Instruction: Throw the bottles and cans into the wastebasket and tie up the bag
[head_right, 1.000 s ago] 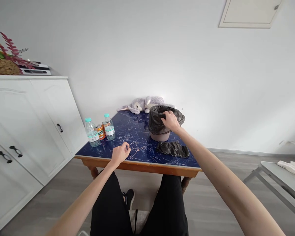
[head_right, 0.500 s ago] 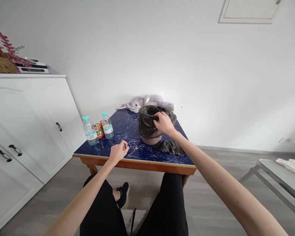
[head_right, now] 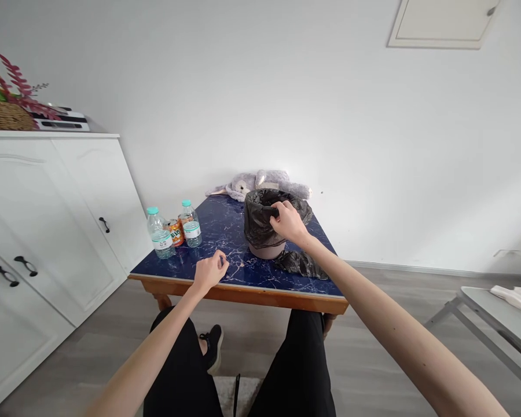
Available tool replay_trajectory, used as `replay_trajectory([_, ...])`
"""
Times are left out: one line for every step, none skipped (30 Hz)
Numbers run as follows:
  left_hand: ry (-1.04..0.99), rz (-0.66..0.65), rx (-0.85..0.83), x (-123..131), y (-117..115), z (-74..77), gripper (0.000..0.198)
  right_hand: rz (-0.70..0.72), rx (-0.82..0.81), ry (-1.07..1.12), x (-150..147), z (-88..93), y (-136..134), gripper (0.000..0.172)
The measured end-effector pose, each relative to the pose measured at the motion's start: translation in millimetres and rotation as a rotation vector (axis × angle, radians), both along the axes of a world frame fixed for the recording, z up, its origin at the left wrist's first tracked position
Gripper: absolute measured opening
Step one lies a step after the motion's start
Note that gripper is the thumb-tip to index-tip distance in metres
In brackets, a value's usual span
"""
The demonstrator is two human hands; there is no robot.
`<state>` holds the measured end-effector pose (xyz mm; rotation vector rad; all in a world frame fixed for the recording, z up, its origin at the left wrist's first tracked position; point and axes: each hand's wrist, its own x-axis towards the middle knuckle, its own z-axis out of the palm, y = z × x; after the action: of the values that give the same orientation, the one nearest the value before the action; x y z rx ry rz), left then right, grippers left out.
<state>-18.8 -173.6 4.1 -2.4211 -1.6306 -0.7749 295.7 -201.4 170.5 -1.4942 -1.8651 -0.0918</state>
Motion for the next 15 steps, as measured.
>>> replay_trajectory([0.0,-0.001,-0.001,0.1,-0.3,0.8,0.023,0.003,-0.001,-0.001,0.0,0.7,-0.7,0.034])
replay_trajectory([0.0,-0.002,-0.002,0.1,-0.6,1.7,0.023,0.006,-0.002,-0.002,0.1,1.4,-1.4,0.034])
replay_trajectory([0.0,-0.003,-0.004,0.0,-0.8,2.4,0.022,0.01,-0.004,-0.003,0.2,2.1,-1.8,0.034])
replay_trajectory([0.0,-0.004,-0.005,-0.2,-1.0,2.9,0.022,0.012,-0.005,-0.004,0.3,2.5,-2.1,0.034])
replay_trajectory([-0.001,-0.004,-0.006,-0.4,-1.1,3.1,0.021,0.014,-0.007,-0.004,0.4,2.8,-2.1,0.034])
replay_trajectory([-0.002,-0.005,-0.007,-0.6,-1.0,3.1,0.02,0.014,-0.009,-0.005,0.4,2.9,-1.9,0.034])
replay_trajectory([-0.004,-0.004,-0.007,-0.9,-0.9,2.8,0.019,0.014,-0.009,-0.006,0.4,2.8,-1.5,0.033])
replay_trajectory([-0.007,-0.003,-0.007,-1.3,-0.6,2.4,0.019,0.014,-0.009,-0.006,0.2,2.5,-1.0,0.033])
replay_trajectory([-0.01,-0.001,-0.006,-1.6,-0.3,1.9,0.018,0.015,-0.008,-0.006,-0.2,2.1,-0.3,0.033])
replay_trajectory([-0.012,0.001,-0.006,-2.0,0.0,1.3,0.018,0.016,-0.007,-0.005,-0.6,1.6,0.3,0.034])
replay_trajectory([-0.014,0.002,-0.006,-2.4,0.4,0.9,0.018,0.018,-0.006,-0.003,-1.1,1.2,1.1,0.034])
replay_trajectory([-0.014,0.002,-0.007,-2.9,0.8,0.5,0.018,0.021,-0.006,-0.001,-1.7,0.9,1.8,0.034])
replay_trajectory([-0.013,0.002,-0.007,-3.3,1.1,0.1,0.018,0.023,-0.007,0.001,-2.3,0.7,2.7,0.034])
replay_trajectory([-0.011,0.001,-0.008,-3.6,1.3,-0.1,0.018,0.025,-0.008,0.003,-2.9,0.6,3.6,0.034])
replay_trajectory([-0.009,-0.001,-0.009,-3.9,1.5,-0.5,0.018,0.027,-0.009,0.005,-3.4,0.5,4.6,0.034])
